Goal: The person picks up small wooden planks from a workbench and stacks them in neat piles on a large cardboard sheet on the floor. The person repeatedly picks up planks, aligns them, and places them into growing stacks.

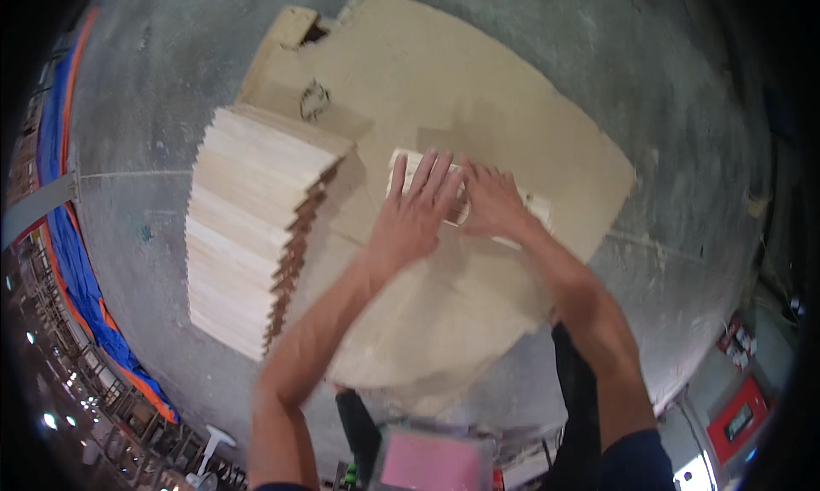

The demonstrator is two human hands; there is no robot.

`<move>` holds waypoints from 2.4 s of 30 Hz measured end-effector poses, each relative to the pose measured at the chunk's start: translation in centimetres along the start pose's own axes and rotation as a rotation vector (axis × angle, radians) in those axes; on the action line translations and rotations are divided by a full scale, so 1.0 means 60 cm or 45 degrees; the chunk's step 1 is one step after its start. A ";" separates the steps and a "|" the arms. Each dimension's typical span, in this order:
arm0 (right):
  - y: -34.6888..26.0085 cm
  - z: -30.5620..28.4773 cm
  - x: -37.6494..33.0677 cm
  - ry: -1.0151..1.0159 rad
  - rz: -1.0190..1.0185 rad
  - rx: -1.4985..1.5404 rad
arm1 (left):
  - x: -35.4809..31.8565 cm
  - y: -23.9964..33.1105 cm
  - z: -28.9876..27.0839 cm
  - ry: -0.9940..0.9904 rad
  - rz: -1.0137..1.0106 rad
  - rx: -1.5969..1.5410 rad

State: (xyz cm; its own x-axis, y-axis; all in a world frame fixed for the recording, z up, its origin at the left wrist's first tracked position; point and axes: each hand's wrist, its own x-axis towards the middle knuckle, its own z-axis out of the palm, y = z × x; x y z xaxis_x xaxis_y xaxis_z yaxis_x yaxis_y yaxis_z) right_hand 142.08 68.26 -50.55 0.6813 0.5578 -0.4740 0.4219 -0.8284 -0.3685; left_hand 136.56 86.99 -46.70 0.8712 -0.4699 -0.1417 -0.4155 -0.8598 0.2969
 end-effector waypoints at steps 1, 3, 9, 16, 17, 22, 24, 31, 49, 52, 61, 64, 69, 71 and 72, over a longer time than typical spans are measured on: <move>-0.015 -0.002 -0.026 -0.317 -0.022 0.123 | -0.015 0.008 0.001 -0.292 -0.031 -0.246; -0.015 -0.067 -0.021 -0.848 -0.053 0.317 | -0.007 0.001 -0.009 -0.784 -0.050 -0.682; 0.028 -0.078 -0.081 -1.427 0.147 0.719 | -0.022 0.074 0.011 -1.112 -0.206 -1.807; -0.045 -0.083 -0.158 -0.167 0.446 0.754 | -0.166 0.112 0.115 -0.516 -0.905 -2.585; -0.047 -0.077 -0.163 0.114 0.535 0.857 | -0.182 0.118 0.128 -0.287 -0.989 -2.806; 0.010 0.005 -0.169 -0.759 0.236 2.329 | -0.169 0.254 0.100 0.062 -0.759 -3.900; -0.049 0.012 -0.166 -0.741 -0.015 2.470 | -0.172 0.294 0.010 0.187 -0.707 -3.903; -0.167 -0.069 -0.177 -0.817 -0.177 2.484 | -0.182 0.294 -0.061 0.282 0.471 -4.536; -0.325 -0.089 0.492 -0.428 -0.162 1.322 | -0.622 0.394 0.206 0.748 -1.285 -3.591; -0.394 -0.035 0.533 -0.458 -0.061 1.084 | -0.620 0.396 0.202 0.713 -1.507 -3.293; -0.426 -0.053 0.521 -0.642 0.018 0.657 | -0.652 0.372 0.212 0.729 -1.244 -3.276; -0.411 -0.055 0.518 -0.667 0.031 0.714 | -0.664 0.347 0.210 0.561 -1.125 -3.411; -0.410 -0.052 0.519 -0.643 -0.025 0.727 | -0.670 0.335 0.241 0.566 -0.978 -3.387; -0.402 -0.045 0.520 -0.545 -0.057 0.696 | -0.680 0.302 0.257 0.643 -1.033 -3.225; -0.404 -0.041 0.520 -0.542 -0.067 0.739 | -0.688 0.281 0.260 0.680 -1.073 -3.129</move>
State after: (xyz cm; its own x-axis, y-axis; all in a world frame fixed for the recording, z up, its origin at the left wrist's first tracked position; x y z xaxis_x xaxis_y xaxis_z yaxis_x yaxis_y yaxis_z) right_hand 154.55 105.62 -54.45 0.3268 0.6658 -0.6707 -0.0185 -0.7051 -0.7089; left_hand 89.52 88.76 -50.56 0.7268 -0.0058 -0.6868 0.3042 0.8992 0.3144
